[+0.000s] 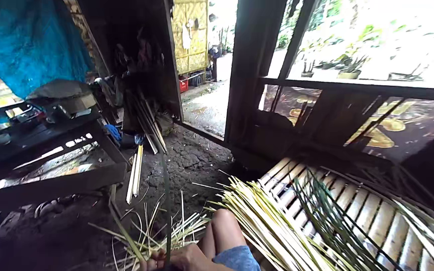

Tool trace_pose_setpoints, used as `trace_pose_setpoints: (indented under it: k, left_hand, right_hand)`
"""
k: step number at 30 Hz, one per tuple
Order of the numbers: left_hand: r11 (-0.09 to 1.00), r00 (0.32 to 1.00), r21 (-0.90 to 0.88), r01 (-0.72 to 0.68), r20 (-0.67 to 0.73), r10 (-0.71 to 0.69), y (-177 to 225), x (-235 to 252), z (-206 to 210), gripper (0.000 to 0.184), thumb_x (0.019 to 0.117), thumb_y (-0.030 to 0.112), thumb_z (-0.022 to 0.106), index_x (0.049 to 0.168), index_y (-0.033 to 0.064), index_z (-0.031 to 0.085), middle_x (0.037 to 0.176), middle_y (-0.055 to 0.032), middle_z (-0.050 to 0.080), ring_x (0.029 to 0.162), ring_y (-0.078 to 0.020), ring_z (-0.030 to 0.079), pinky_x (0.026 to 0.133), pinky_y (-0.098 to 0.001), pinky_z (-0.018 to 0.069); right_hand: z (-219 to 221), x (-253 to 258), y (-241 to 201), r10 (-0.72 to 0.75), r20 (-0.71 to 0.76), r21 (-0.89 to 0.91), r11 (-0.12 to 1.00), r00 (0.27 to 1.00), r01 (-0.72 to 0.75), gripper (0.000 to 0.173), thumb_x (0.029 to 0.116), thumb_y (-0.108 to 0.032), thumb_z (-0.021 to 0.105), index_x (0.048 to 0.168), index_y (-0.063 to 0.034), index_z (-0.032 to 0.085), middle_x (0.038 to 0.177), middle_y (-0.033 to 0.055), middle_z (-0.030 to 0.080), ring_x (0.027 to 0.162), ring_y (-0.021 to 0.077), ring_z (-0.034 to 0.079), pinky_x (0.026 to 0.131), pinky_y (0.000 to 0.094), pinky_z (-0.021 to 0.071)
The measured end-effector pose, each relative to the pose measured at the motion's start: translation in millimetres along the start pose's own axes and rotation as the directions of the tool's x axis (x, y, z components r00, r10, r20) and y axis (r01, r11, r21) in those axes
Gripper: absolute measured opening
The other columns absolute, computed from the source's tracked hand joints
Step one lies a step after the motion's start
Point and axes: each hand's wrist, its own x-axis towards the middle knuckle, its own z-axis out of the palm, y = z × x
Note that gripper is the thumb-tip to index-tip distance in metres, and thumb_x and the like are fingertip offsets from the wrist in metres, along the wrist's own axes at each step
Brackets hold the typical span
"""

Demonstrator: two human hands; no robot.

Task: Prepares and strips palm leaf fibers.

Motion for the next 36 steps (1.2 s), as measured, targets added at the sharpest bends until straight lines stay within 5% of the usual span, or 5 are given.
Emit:
trace_pose_setpoints:
  k: [7, 14, 18, 29, 36]
  left_hand:
    - [0.982, 0.981, 0.188, 0.035, 0.18, -0.07, 19, -16, 16, 0.058, 0.1108, 0.038, 0.015, 0.105, 0.0086, 0.065, 0.096, 0.0013, 0.074, 0.091, -0.0062, 0.07, 0.081, -0.0221, 0.0577]
    - [0.994, 0.967, -0.086, -0.063, -0.251, 0.04, 12, -1, 24, 0.052, 0.1132, 0.037, 0.016, 0.078, 0.0161, 0.049, 0.067, 0.0038, 0.06, 0.069, -0.01, 0.067, 0.072, -0.0271, 0.0585]
    - [0.995, 0.971, -0.029, 0.1, 0.223, -0.091, 12, -25, -2, 0.055, 0.1085, 0.049, 0.028, 0.095, 0.0187, 0.072, 0.098, 0.0026, 0.074, 0.097, -0.0089, 0.07, 0.088, -0.0267, 0.0568]
    - [0.952, 0.994, -0.306, 0.025, -0.093, -0.056, 2, -52, -29, 0.061, 0.1101, 0.05, 0.018, 0.077, 0.0176, 0.058, 0.059, 0.0104, 0.052, 0.04, 0.0031, 0.044, 0.042, -0.0102, 0.0413]
    - [0.869, 1.0, 0.495, -0.002, 0.02, -0.009, 52, -28, -80, 0.05, 0.11, 0.052, 0.024, 0.117, 0.0166, 0.058, 0.062, 0.0042, 0.051, 0.039, -0.0007, 0.037, 0.038, -0.0138, 0.0345]
  right_hand:
    - [9, -14, -12, -0.061, 0.016, -0.031, 0.998, 0.998, 0.062, 0.033, 0.0899, -0.037, 0.074, 0.079, -0.0064, 0.071, 0.07, 0.0072, 0.07, 0.065, 0.0183, 0.069, 0.059, 0.0392, 0.0573]
    - [3, -19, -24, -0.059, 0.102, -0.041, 0.997, 0.993, 0.063, 0.053, 0.0929, -0.053, 0.063, 0.072, -0.0044, 0.066, 0.064, 0.0094, 0.064, 0.057, 0.019, 0.063, 0.052, 0.0348, 0.0487]
    - [-7, -13, -27, -0.077, 0.102, -0.082, 0.993, 0.992, 0.086, 0.049, 0.0965, -0.049, 0.063, 0.075, -0.0062, 0.07, 0.068, 0.0087, 0.069, 0.062, 0.0199, 0.067, 0.057, 0.0385, 0.0537]
    - [1, -50, -52, -0.146, 0.389, 0.151, 0.984, 0.91, 0.094, 0.056, 0.1008, -0.056, 0.053, 0.078, -0.0073, 0.068, 0.066, 0.007, 0.064, 0.06, 0.0197, 0.063, 0.055, 0.0352, 0.0488]
    - [-15, -34, -49, 0.148, 0.469, 0.128, 0.964, 0.871, -0.233, 0.047, 0.1021, -0.046, 0.058, 0.085, -0.0038, 0.069, 0.066, 0.0046, 0.061, 0.059, 0.0126, 0.059, 0.056, 0.0325, 0.05]
